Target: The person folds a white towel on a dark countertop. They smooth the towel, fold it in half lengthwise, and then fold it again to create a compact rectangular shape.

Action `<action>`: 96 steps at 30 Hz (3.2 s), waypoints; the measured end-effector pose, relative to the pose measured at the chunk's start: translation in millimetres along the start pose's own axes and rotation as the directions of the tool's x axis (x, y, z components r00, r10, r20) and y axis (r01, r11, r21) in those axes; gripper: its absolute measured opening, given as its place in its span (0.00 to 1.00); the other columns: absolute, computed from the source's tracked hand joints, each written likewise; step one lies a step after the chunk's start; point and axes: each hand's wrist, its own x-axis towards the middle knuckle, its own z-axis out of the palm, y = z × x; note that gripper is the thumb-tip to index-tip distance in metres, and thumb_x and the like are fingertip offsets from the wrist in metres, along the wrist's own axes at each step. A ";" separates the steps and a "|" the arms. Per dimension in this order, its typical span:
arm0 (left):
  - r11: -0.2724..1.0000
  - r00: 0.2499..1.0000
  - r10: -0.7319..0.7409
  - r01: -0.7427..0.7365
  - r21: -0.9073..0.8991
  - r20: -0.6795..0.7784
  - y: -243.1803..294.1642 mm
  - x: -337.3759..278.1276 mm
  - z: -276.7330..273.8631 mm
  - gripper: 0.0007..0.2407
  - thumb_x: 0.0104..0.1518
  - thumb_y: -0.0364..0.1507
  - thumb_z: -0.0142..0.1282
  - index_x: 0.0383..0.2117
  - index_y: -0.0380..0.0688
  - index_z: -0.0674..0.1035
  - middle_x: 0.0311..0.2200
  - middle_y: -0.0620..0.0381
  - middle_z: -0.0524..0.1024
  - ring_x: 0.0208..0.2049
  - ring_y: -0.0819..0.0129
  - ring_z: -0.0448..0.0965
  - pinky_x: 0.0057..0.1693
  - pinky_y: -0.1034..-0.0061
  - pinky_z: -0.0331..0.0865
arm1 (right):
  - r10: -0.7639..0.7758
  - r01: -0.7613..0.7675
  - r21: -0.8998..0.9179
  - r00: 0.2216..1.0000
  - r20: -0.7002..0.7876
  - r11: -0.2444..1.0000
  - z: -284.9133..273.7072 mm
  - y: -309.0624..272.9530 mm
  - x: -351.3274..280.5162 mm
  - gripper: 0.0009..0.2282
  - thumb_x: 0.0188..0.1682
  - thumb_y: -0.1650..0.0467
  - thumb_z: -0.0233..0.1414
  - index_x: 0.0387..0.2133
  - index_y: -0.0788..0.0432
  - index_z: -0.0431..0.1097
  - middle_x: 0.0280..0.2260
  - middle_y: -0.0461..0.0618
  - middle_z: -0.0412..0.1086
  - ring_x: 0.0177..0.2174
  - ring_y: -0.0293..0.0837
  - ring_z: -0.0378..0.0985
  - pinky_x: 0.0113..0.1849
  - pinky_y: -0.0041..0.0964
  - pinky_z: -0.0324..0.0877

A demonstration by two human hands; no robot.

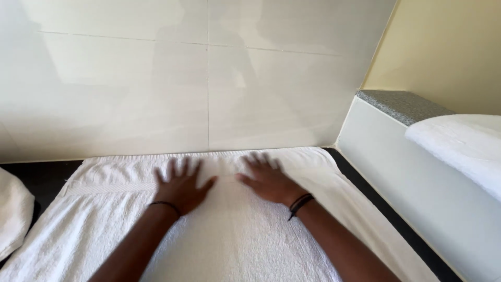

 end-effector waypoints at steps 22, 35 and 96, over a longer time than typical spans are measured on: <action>0.994 0.995 0.101 -0.102 0.034 0.028 32.8 -26.8 0.0 0.30 0.64 0.52 0.23 0.73 0.59 0.45 0.75 0.58 0.33 0.74 0.51 0.26 0.67 0.28 0.20 | 0.064 -0.060 -0.109 0.998 0.028 0.992 15.3 115.8 -44.6 0.36 0.54 0.45 0.21 0.72 0.48 0.32 0.73 0.49 0.26 0.71 0.51 0.23 0.66 0.53 0.25; 0.995 0.995 0.098 -0.098 0.034 0.000 32.8 -26.0 1.9 0.31 0.64 0.53 0.24 0.73 0.59 0.46 0.75 0.57 0.34 0.74 0.50 0.28 0.67 0.27 0.21 | 0.040 -0.040 0.013 0.998 -0.053 0.999 -17.5 25.7 -65.7 0.42 0.53 0.44 0.26 0.69 0.68 0.39 0.72 0.63 0.33 0.71 0.55 0.29 0.67 0.48 0.31; 0.912 0.922 -0.261 0.333 0.239 -0.286 -155.1 -85.2 5.7 0.32 0.63 0.56 0.28 0.65 0.48 0.60 0.71 0.48 0.46 0.72 0.47 0.40 0.65 0.31 0.36 | 0.212 -0.214 -0.004 0.970 -0.117 0.977 2.9 151.8 -114.4 0.37 0.52 0.44 0.33 0.70 0.51 0.44 0.71 0.52 0.38 0.70 0.49 0.34 0.66 0.45 0.36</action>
